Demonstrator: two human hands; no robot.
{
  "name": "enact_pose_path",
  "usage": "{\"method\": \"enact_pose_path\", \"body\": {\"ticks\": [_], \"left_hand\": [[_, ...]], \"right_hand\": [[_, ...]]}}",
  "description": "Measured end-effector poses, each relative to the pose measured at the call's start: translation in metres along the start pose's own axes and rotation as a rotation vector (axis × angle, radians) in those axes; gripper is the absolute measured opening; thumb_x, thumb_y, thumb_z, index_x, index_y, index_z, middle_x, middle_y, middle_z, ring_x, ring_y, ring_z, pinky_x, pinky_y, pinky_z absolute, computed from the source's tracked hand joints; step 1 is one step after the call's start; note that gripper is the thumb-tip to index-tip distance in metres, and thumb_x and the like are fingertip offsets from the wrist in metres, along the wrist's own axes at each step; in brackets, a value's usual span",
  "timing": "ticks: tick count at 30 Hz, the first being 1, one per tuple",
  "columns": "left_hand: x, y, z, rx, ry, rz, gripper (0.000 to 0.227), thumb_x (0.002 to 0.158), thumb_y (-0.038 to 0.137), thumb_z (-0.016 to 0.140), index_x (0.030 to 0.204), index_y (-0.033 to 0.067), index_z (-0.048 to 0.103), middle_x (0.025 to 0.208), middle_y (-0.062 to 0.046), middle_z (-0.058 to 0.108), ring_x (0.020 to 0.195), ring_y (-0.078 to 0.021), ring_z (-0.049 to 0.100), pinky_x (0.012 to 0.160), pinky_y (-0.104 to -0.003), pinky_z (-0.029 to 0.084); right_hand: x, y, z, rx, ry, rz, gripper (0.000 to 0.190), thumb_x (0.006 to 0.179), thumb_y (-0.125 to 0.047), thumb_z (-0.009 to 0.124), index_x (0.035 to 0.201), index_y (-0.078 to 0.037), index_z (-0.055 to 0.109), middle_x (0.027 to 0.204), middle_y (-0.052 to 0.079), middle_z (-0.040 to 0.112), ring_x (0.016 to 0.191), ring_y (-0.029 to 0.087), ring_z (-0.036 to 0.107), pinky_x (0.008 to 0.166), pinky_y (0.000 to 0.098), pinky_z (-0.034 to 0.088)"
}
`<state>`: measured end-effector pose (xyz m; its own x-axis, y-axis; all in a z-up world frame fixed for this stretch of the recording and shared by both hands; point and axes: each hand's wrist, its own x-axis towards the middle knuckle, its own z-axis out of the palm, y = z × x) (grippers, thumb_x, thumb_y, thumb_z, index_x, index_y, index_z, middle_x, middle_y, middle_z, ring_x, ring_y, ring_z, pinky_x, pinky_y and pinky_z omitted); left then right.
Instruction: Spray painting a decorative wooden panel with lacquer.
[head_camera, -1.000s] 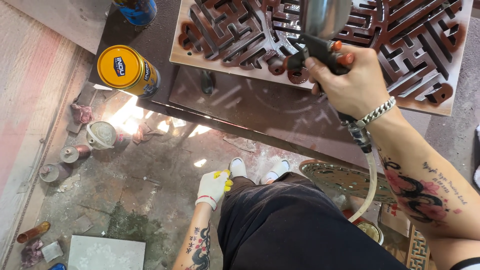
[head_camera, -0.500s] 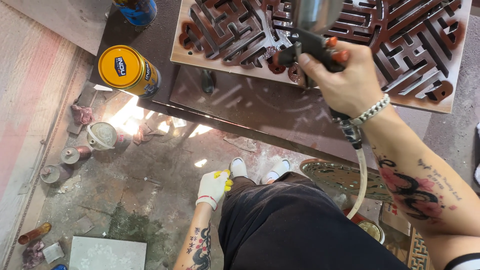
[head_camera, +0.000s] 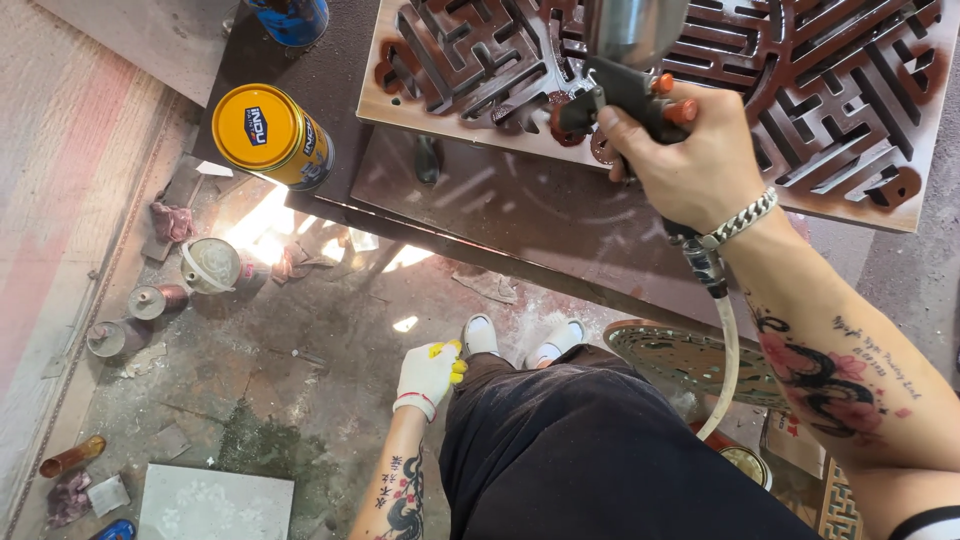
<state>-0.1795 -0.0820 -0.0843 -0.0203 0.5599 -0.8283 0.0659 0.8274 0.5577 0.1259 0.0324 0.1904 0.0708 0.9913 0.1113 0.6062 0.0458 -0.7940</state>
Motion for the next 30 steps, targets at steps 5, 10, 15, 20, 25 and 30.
{"method": "enact_pose_path", "body": {"ticks": [5,10,15,20,25,30], "left_hand": [[0.006,-0.003,-0.001,-0.009,-0.001,0.008,0.022,0.095,0.008,0.064,0.099,-0.0122,0.075,0.072,-0.017,0.070,0.057,-0.0192,0.058,0.053,-0.028,0.049],[0.006,0.000,0.001,-0.003,-0.015,0.011,0.021,0.096,0.007,0.064,0.095,-0.0111,0.074,0.071,-0.016,0.069,0.057,-0.0188,0.057,0.053,-0.028,0.048],[0.005,0.003,0.000,0.002,-0.007,0.019,0.022,0.095,0.007,0.064,0.097,-0.0117,0.075,0.074,-0.018,0.071,0.059,-0.0196,0.059,0.054,-0.028,0.050],[0.006,0.000,-0.001,0.001,-0.007,0.024,0.023,0.095,0.007,0.064,0.100,-0.0120,0.075,0.074,-0.018,0.071,0.058,-0.0198,0.060,0.054,-0.028,0.051],[0.007,0.001,0.002,0.017,-0.025,0.037,0.025,0.094,0.005,0.061,0.104,-0.0121,0.075,0.074,-0.018,0.071,0.058,-0.0197,0.061,0.054,-0.028,0.050],[0.014,0.006,0.010,-0.016,-0.063,0.090,0.021,0.094,0.003,0.064,0.100,-0.0136,0.074,0.075,-0.018,0.071,0.062,-0.0197,0.064,0.057,-0.028,0.054]], "right_hand": [[-0.001,0.008,-0.005,-0.048,0.045,-0.052,0.014,0.104,0.000,0.068,0.110,0.012,0.070,0.080,0.014,0.072,0.057,0.017,0.066,0.044,0.0235,0.050],[-0.004,0.004,-0.006,-0.054,0.032,-0.024,0.012,0.103,-0.001,0.069,0.108,0.010,0.070,0.077,0.014,0.072,0.052,0.017,0.064,0.038,0.0233,0.048],[-0.012,-0.006,-0.006,-0.060,-0.016,0.071,0.012,0.100,-0.007,0.070,0.108,0.002,0.073,0.076,0.007,0.072,0.055,0.013,0.064,0.044,0.0235,0.046],[-0.011,0.001,-0.008,-0.094,0.034,0.000,0.018,0.102,-0.004,0.070,0.113,0.009,0.071,0.081,0.013,0.074,0.055,0.016,0.065,0.041,0.0243,0.047],[-0.019,0.011,-0.018,-0.110,0.091,0.001,0.018,0.104,-0.004,0.070,0.113,0.011,0.070,0.082,0.015,0.071,0.047,0.017,0.055,0.034,0.0254,0.041],[-0.044,0.017,-0.034,0.037,0.138,0.059,0.030,0.103,0.000,0.068,0.123,0.019,0.059,0.097,0.024,0.073,0.061,0.023,0.066,0.042,0.0251,0.051]]}}
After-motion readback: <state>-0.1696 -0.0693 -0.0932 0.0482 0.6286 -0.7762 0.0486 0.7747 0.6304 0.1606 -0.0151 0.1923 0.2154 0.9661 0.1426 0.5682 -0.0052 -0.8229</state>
